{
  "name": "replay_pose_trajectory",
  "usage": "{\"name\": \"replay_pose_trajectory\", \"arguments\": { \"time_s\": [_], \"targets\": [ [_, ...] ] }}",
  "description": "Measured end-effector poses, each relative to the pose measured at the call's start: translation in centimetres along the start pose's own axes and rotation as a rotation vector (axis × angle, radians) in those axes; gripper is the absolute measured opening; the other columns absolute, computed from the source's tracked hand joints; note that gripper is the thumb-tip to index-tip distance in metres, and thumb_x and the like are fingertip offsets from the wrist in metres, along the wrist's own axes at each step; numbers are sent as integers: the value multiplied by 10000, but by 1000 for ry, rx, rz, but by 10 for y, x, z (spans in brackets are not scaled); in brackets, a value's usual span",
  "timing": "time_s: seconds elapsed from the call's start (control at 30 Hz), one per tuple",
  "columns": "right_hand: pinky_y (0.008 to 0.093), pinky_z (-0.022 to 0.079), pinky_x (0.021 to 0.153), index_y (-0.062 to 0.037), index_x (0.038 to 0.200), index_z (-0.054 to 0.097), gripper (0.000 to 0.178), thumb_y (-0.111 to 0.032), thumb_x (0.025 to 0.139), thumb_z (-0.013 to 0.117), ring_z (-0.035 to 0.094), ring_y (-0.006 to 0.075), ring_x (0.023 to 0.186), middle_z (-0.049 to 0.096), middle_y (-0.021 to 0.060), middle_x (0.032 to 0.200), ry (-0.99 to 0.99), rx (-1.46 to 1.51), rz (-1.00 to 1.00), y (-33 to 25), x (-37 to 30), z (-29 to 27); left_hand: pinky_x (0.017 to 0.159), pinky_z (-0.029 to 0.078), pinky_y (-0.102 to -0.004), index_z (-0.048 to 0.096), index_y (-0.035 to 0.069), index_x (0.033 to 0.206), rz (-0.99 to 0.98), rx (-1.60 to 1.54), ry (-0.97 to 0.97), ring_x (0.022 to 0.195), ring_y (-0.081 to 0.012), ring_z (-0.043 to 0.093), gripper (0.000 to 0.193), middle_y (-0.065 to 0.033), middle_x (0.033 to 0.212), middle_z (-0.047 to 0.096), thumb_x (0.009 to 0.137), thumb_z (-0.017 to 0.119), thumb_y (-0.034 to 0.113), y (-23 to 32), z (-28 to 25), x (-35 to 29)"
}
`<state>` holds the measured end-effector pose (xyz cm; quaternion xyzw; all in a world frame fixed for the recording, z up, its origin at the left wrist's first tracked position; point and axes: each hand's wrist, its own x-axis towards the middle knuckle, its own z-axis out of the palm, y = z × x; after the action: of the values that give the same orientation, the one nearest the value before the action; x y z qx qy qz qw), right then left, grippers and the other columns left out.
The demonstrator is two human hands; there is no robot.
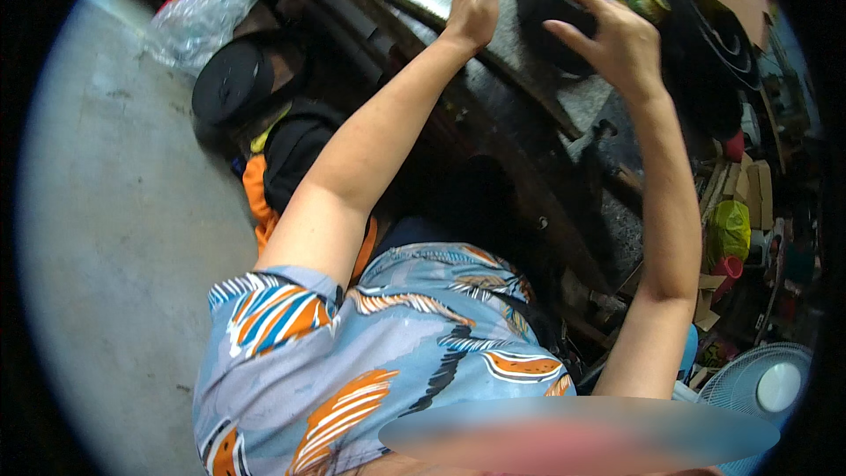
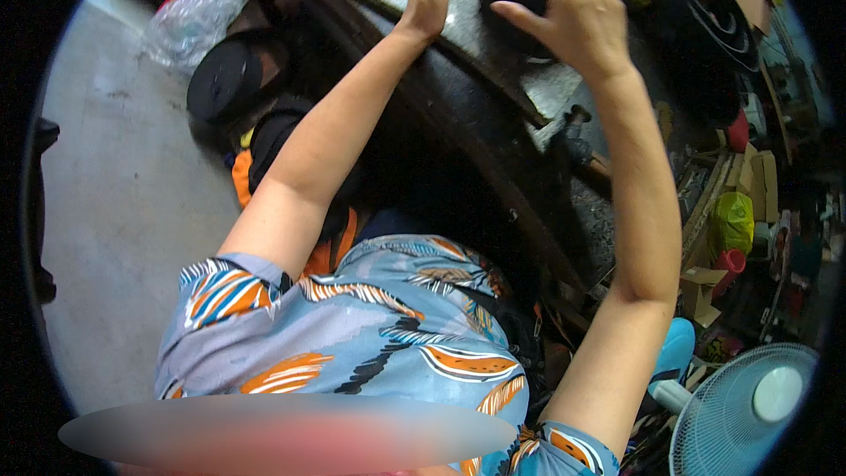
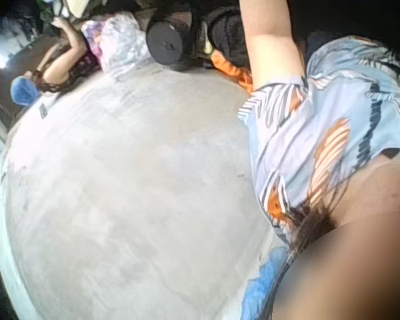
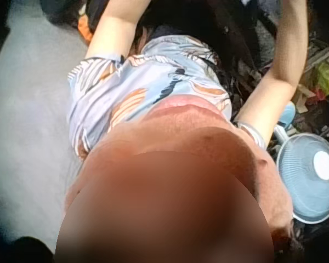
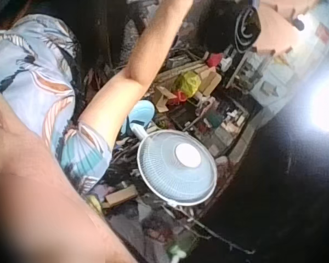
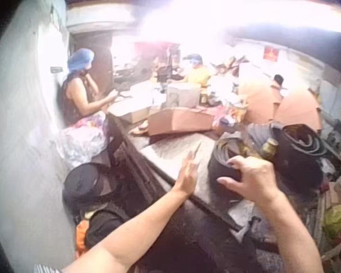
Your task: The person assembles a black bag by hand, aligning and folding black fabric pieces, inserting a yellow lining, and using a hammer to secure parts. They repeatedly adjust and press the components together on a cluttered workbench.
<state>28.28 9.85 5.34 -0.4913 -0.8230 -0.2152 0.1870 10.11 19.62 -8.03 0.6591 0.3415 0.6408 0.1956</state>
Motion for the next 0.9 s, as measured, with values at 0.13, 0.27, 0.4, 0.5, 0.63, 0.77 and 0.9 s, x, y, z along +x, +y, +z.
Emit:
{"name": "replay_pose_trajectory", "arguments": {
  "time_s": [0.13, 0.27, 0.4, 0.5, 0.63, 0.77, 0.9],
  "targets": [
    [410, 515, 946, -187, 1368, 556, 652, -487, 817, 734, 606, 281, 1157, 642, 70, 1243, 6, -2, -118, -10, -27, 0, 1129, 297, -419, 424, 56, 1469, -91, -42, -205, 1304, -397, 442, 570, -244, 1342, 536, 1025, 421, 414, 10, -1, 1],
    [437, 427, 1067, -200, 1400, 530, 682, -533, 831, 703, 563, 293, 1223, 609, 74, 1299, 16, 37, -81, -13, -35, 13, 1126, 317, -412, 450, 43, 1450, 1, 33, -290, 1340, -382, 445, 675, -226, 1404, 521, 959, 507, 503, 38, -10, 5],
    [444, 429, 1075, -235, 1408, 538, 699, -649, 853, 631, 535, 301, 1268, 585, 111, 1354, 32, 357, -91, 7, -38, 11, 1128, 328, -388, 471, 44, 1437, -154, -91, -319, 1349, -369, 452, 676, -222, 1424, 513, 936, 545, 491, 52, -16, 9],
    [427, 376, 1111, -190, 1383, 570, 589, -570, 934, 561, 461, 294, 1337, 563, 110, 1389, 219, 299, -61, 31, -47, 9, 1146, 304, -360, 436, 87, 1478, -294, -136, -327, 1385, -325, 428, 712, -222, 1448, 497, 924, 582, 509, 49, -12, 7],
    [424, 367, 1109, -169, 1334, 614, 471, -478, 992, 517, 438, 309, 1354, 551, 122, 1395, 262, 347, 132, 51, -67, 21, 1090, 373, -434, 508, 230, 1443, -97, 46, -262, 1322, -363, 473, 739, -168, 1399, 557, 879, 506, 707, 42, -5, 5],
    [415, 280, 1164, -123, 1370, 585, 448, -335, 984, 505, 346, 367, 1420, 319, 233, 1548, 131, 691, 381, 52, -75, 36, 1105, 350, -431, 447, 251, 1486, -165, 124, -314, 1330, -354, 470, 737, -166, 1425, 532, 893, 457, 689, 39, -5, 6],
    [408, 268, 1161, -83, 1341, 601, 433, -266, 971, 470, 381, 352, 1387, 411, 229, 1491, 289, 652, 361, 46, -64, 48, 1107, 346, -426, 432, 259, 1497, -231, 89, -304, 1337, -354, 464, 708, -172, 1437, 519, 901, 425, 641, 39, -5, 6]
  ]
}}
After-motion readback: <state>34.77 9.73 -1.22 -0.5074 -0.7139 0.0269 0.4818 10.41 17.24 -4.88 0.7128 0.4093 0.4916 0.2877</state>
